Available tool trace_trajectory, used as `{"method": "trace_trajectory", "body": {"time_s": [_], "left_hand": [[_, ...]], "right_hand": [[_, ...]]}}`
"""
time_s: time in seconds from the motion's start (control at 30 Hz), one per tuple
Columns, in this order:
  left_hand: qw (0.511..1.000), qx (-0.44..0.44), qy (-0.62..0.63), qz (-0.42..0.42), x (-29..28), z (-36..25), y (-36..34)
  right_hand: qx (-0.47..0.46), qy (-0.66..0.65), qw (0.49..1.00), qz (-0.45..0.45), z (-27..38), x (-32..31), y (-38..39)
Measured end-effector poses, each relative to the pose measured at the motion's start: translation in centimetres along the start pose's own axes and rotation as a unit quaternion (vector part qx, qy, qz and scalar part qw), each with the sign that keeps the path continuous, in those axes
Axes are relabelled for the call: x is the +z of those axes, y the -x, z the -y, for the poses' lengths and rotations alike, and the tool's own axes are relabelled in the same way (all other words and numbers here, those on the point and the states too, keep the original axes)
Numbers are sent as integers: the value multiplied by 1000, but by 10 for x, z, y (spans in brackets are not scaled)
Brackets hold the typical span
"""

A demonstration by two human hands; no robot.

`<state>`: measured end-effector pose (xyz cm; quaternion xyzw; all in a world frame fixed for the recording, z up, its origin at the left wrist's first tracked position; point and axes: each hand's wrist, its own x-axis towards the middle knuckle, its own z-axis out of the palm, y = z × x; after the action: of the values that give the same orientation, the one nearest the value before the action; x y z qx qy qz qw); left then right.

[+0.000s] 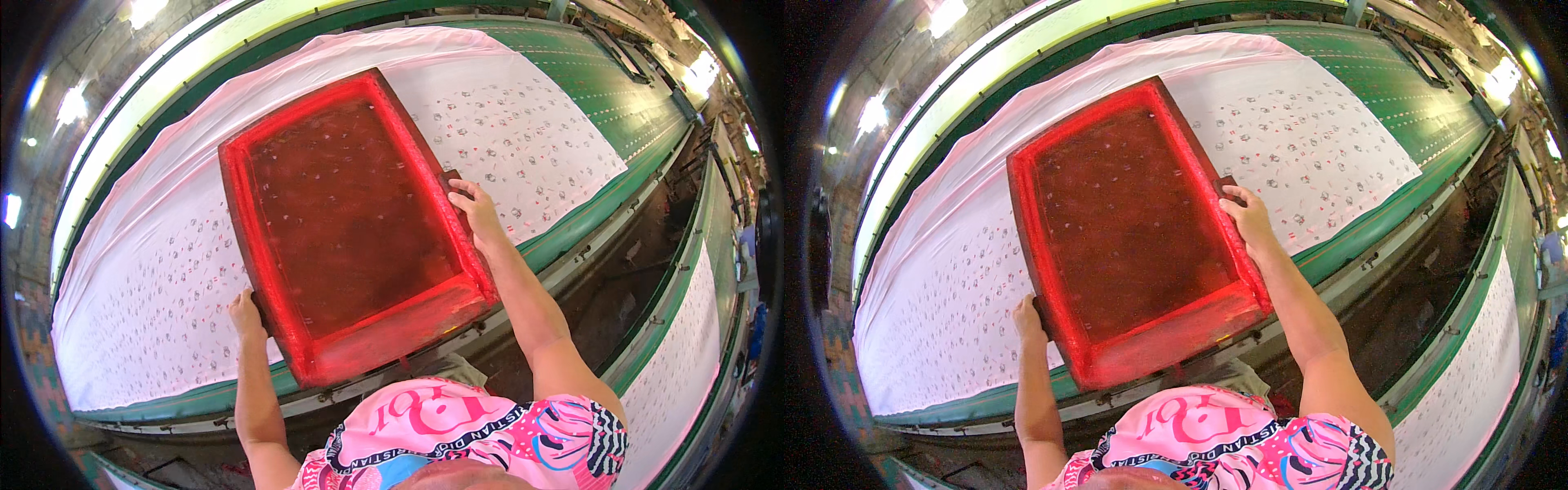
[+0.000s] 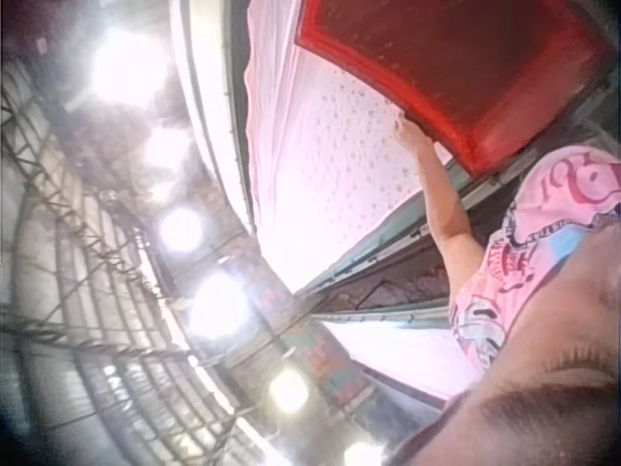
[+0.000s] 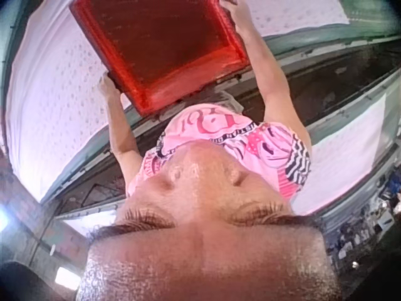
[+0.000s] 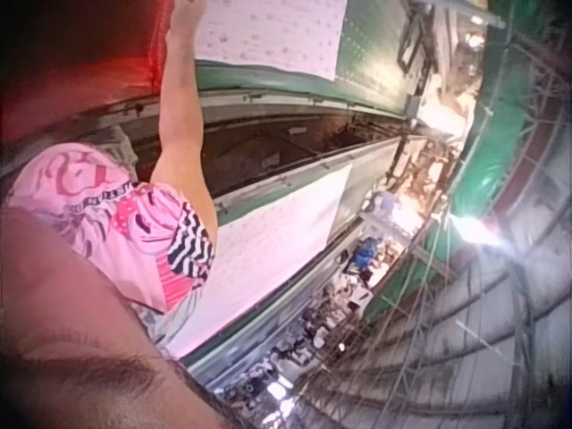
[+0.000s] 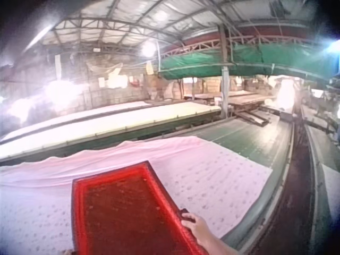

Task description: The person uses a red rectangular screen-printing frame to apply a pattern onto a white textile laid on a green conveyor. They repeatedly pull a squeegee across the frame, lift and reposition the frame, and continue printing along the fabric.

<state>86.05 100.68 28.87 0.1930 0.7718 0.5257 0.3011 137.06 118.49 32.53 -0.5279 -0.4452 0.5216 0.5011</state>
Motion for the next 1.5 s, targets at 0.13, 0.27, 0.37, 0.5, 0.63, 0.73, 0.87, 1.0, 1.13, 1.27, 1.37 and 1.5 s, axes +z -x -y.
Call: {"method": "trace_trajectory", "body": {"time_s": [0.13, 0.27, 0.37, 0.5, 0.63, 0.73, 0.87, 1.0, 1.13, 1.27, 1.37, 1.5], "left_hand": [[999, -10, 51, 16, 49, 9, 29], [994, -26, 99, 31, 92, 7, 48], [999, 11, 36, 11, 101, 21, 46], [999, 10, 38, 10, 120, 16, 60], [1000, 0, -17, 2, 144, -13, 87], [999, -9, -9, 47, 142, -13, 87], [1000, -19, -16, 15, 151, -11, 91], [999, -15, -18, 29, 144, 14, 67], [1000, -5, -9, 22, 151, 34, 53], [994, -8, -91, 60, 151, 30, 54], [992, 16, -110, 56, 164, 34, 55], [980, 89, -179, -10, 166, 24, 69]], "right_hand": [[20, -28, 999, -19, -4, -55, -21], [39, -77, 996, -22, -7, -100, -36], [36, -64, 997, -22, -8, -119, -47], [46, -57, 997, -29, -9, -135, -54], [26, -47, 998, -19, -13, -156, -60], [-38, 97, 994, -26, -14, -162, -54], [-254, 404, 878, -28, -2, -154, -1], [-250, 365, 855, 271, 6, -143, 76], [-316, 420, 759, 386, -15, -130, 148], [-347, 497, 719, 340, -21, -122, 158], [-355, 533, 674, 369, -14, -120, 151], [-383, 550, 647, 364, -10, -107, 148]]}}
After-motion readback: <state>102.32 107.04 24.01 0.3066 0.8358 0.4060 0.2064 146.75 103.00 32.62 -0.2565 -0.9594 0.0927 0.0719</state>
